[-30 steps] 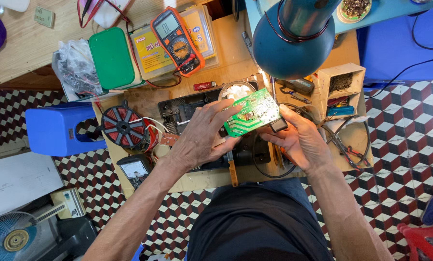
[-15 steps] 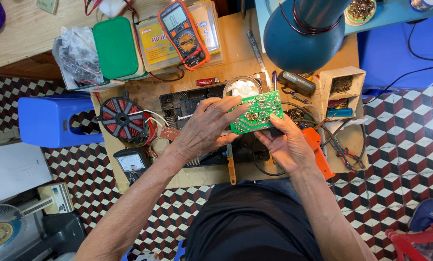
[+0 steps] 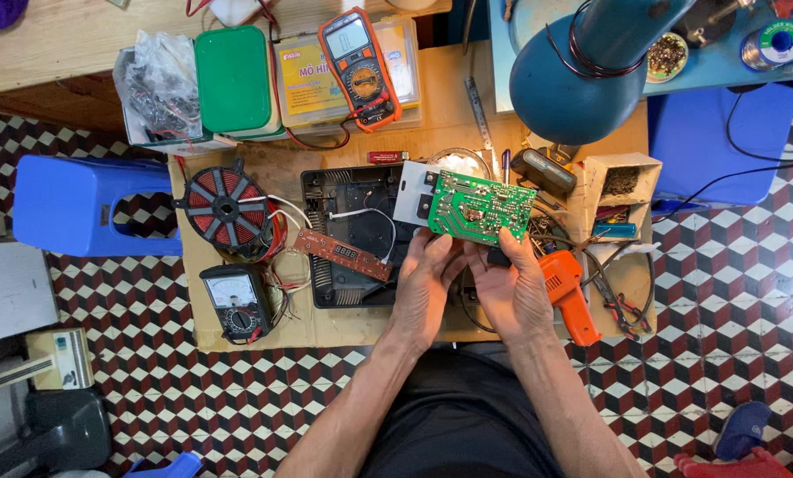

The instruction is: The person uses a heat gun to apply heat to a green circuit board, then uses a soldering iron to work on solder joints on the board. The person handles a metal heatsink and other small components while working at a cluttered electronics repair bench.

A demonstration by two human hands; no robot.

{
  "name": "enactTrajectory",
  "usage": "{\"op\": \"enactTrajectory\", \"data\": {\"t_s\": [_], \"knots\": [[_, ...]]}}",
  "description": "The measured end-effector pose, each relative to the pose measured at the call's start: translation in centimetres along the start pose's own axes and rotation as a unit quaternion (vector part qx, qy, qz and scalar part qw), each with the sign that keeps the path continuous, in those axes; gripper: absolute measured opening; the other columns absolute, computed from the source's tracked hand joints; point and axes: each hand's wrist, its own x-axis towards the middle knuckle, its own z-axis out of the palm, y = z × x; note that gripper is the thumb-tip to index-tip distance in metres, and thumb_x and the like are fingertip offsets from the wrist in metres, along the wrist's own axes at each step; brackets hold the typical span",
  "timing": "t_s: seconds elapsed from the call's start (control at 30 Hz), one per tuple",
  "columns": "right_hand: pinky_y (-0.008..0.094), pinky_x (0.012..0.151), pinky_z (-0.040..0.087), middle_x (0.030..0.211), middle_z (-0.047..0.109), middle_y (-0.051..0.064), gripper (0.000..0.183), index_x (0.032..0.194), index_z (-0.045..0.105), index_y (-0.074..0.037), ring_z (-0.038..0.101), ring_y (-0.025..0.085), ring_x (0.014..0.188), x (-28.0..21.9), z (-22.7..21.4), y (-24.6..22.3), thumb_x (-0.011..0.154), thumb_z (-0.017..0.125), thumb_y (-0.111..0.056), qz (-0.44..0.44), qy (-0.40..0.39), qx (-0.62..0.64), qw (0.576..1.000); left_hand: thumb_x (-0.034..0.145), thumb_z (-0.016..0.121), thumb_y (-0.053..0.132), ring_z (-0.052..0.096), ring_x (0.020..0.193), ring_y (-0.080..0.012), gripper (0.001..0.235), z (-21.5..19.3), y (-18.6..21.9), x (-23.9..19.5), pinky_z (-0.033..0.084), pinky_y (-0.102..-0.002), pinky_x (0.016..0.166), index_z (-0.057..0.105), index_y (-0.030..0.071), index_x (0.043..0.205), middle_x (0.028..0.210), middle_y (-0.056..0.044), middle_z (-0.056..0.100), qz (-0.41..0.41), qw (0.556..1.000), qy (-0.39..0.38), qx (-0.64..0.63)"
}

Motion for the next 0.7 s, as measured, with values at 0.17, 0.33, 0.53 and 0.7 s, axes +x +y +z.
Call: {"op": "enactTrajectory", "data": {"t_s": [0.17, 0.33, 0.53, 0.7], "knots": [[0.039, 0.114, 0.047, 0.118, 0.069, 0.006, 0.032, 0.121, 0.063, -0.007, 0.064, 0.020, 0.115, -0.3, -0.2, 0.5, 0.091, 0.074, -0.007, -0.017, 0.005, 0.063, 0.998, 0.091, 0.074, 0.022, 0.058, 0.117, -0.0156, 0.053, 1.9, -0.6, 1.0, 0.045, -0.034, 0.107, 0.052, 0.010, 0.138, 0.126, -0.004, 0.062, 0.004, 0.999, -0.005, -0.033], [0.038, 0.114, 0.046, 0.121, 0.069, 0.008, 0.032, 0.123, 0.063, -0.004, 0.063, 0.022, 0.118, -0.3, -0.6, 0.3, 0.092, 0.072, -0.006, -0.021, 0.001, 0.099, 0.995, 0.090, 0.074, 0.021, 0.059, 0.116, -0.0157, 0.053, 2.6, -1.0, 0.3, 0.045, -0.034, 0.105, 0.054, 0.010, 0.137, 0.124, -0.004, 0.064, -0.022, 0.999, -0.005, -0.025], [0.039, 0.114, 0.045, 0.125, 0.069, 0.011, 0.036, 0.127, 0.062, -0.004, 0.062, 0.024, 0.121, -0.9, -0.7, 1.7, 0.092, 0.070, -0.005, -0.010, -0.004, 0.136, 0.991, 0.091, 0.075, 0.016, 0.059, 0.117, -0.0161, 0.053, 3.8, -0.9, 0.8, 0.047, -0.034, 0.105, 0.054, 0.008, 0.138, 0.126, -0.005, 0.063, 0.024, 0.998, -0.043, -0.033], [0.040, 0.117, 0.044, 0.129, 0.067, 0.011, 0.038, 0.130, 0.061, -0.003, 0.060, 0.024, 0.124, -0.5, -0.6, 2.2, 0.093, 0.070, -0.003, -0.041, -0.002, 0.168, 0.985, 0.090, 0.073, 0.013, 0.061, 0.113, -0.0162, 0.053, 4.0, -1.2, 1.4, 0.051, -0.034, 0.101, 0.053, 0.008, 0.139, 0.125, -0.006, 0.064, 0.022, 0.999, -0.039, -0.025]]}}
